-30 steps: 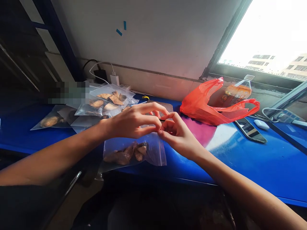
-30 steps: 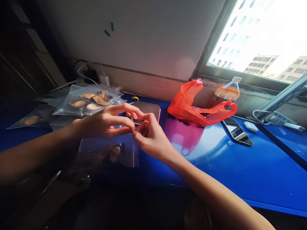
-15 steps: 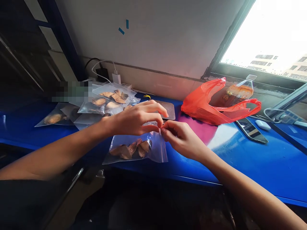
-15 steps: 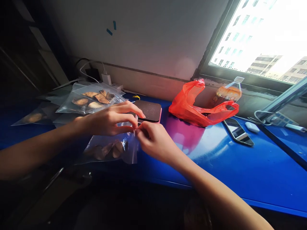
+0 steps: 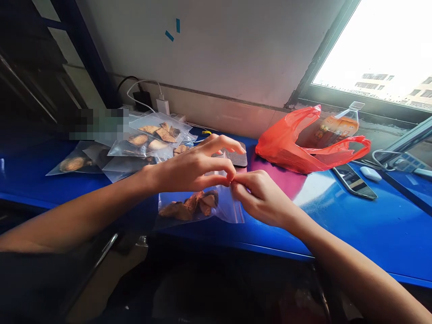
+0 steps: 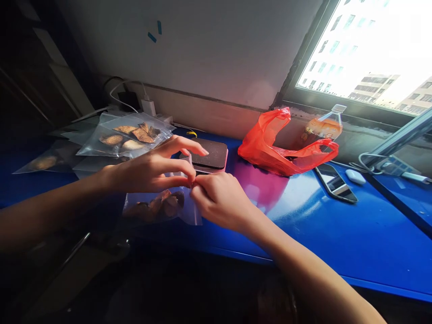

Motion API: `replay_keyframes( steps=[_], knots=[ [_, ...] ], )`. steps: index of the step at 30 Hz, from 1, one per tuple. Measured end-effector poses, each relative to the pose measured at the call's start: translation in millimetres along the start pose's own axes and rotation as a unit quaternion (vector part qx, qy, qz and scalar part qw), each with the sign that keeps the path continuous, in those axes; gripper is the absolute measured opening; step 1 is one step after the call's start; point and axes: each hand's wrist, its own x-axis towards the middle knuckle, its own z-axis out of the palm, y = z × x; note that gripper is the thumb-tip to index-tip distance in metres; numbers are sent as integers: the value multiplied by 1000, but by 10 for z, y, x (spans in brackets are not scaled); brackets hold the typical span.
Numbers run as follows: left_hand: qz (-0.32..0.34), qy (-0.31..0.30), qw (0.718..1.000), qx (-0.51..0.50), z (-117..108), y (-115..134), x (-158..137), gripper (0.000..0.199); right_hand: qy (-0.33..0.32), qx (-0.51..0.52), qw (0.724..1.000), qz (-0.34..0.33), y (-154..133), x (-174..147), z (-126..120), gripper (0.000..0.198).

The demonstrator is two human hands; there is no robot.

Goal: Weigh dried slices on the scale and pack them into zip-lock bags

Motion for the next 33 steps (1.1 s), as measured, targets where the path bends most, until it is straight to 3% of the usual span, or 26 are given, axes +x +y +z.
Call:
replay_keyframes(
  steps=[4, 11, 16, 19, 24, 28, 33],
  knots=[
    [-18, 9, 999, -27, 48, 25, -2, 9, 16, 19, 1000, 15, 7, 32, -1, 26],
    [-57, 26, 993, -97, 55, 29, -4, 7, 41, 44, 993, 105, 167, 115, -137, 32],
    [-90, -6, 993, -80, 123, -117, -38, 5, 123, 4, 992, 1, 205, 79, -106, 8],
    [-49, 8, 997, -52, 163, -163, -62, 6, 74, 46, 995, -55, 189, 68, -91, 5],
    [-19, 39, 998, -35, 161, -109, -62, 7, -29, 125, 991, -27, 194, 78, -91, 8],
    [-20, 18, 998, -49, 114, -73, -40, 10, 15, -32, 999, -40, 181, 49, -21, 10],
    [-59, 10, 993, -100, -76, -93, -16, 10, 21, -212, 976, -46, 177, 15, -124, 44]
  ],
)
